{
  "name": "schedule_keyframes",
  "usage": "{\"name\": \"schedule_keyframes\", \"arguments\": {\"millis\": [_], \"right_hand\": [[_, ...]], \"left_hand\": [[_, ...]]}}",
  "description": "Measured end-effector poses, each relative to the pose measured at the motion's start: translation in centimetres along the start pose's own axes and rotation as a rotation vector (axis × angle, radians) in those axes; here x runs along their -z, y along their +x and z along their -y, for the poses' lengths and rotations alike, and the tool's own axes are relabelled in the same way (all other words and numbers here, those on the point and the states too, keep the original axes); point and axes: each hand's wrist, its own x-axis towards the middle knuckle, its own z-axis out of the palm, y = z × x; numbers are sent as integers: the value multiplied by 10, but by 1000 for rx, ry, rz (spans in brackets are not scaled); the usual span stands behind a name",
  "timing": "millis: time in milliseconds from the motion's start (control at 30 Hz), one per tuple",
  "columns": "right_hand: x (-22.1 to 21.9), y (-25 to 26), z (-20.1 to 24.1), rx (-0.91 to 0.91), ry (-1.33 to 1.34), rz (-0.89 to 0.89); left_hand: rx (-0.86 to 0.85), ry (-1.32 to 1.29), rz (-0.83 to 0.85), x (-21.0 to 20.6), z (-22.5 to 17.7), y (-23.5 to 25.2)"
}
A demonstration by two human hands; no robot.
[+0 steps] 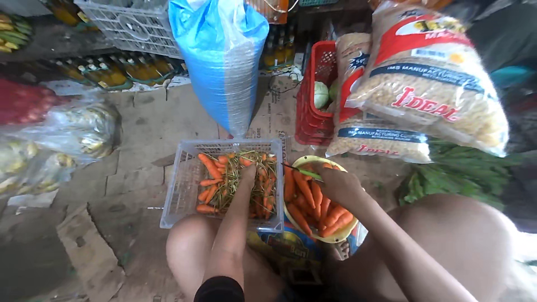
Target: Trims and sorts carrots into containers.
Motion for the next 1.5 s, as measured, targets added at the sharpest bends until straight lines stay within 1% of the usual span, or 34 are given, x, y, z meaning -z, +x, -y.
{"name": "schedule_keyframes", "arguments": {"millis": [133, 233, 300, 400, 467, 533, 633, 700, 767, 833, 867, 933, 1000, 1100, 1167, 1233, 1300, 1333, 1500], "right_hand": [[2, -4, 2, 66, -7, 4], [2, -7, 0, 99, -8, -11], [2, -10, -1, 105, -20, -6], [1, -10, -5, 122, -28, 0], [-1, -8, -8, 128, -28, -13], [0, -8, -9, 116, -34, -11], [-2, -7, -8, 110, -35, -17], [-6, -2, -8, 138, -19, -35], [-11, 1, -8, 176, 6, -63], [-15, 3, -7, 207, 18, -92], [-15, 3, -5, 209, 22, -94], [-13, 4, -1, 207, 74, -95], [-15, 5, 3, 245, 197, -117], [-24, 1, 11, 400, 435, -200], [-26, -10, 23, 476, 491, -235], [-27, -22, 34, 501, 424, -292], [-32, -28, 42, 523, 336, -402], [-34, -30, 44, 541, 302, -422], [-35, -32, 49, 610, 216, -425]], "left_hand": [[-3, -74, -27, 2, -4, 6], [27, -148, 59, 2, -13, 5], [47, -135, 93, -2, -15, 4], [0, -154, 56, -1, -11, 7], [-22, -108, 15, 6, -11, 8], [-1, -16, 29, 18, -14, 5], [-51, 12, 184, 41, -7, 4], [-90, -22, 274, 55, -2, -8], [-85, -14, 339, 65, 4, -22], [-149, 15, 447, 74, 11, -37], [-198, -7, 494, 77, 14, -45], [-289, -134, 602, 82, 16, -63], [-365, -226, 688, 85, 14, -83], [-448, -257, 619, 80, 7, -106], [-557, -234, 579, 75, 4, -114], [-675, -158, 493, 71, 0, -124], [-710, -86, 436, 70, -4, -134], [-718, -71, 412, 69, -5, -138], [-774, -39, 283, 70, -4, -148]]}}
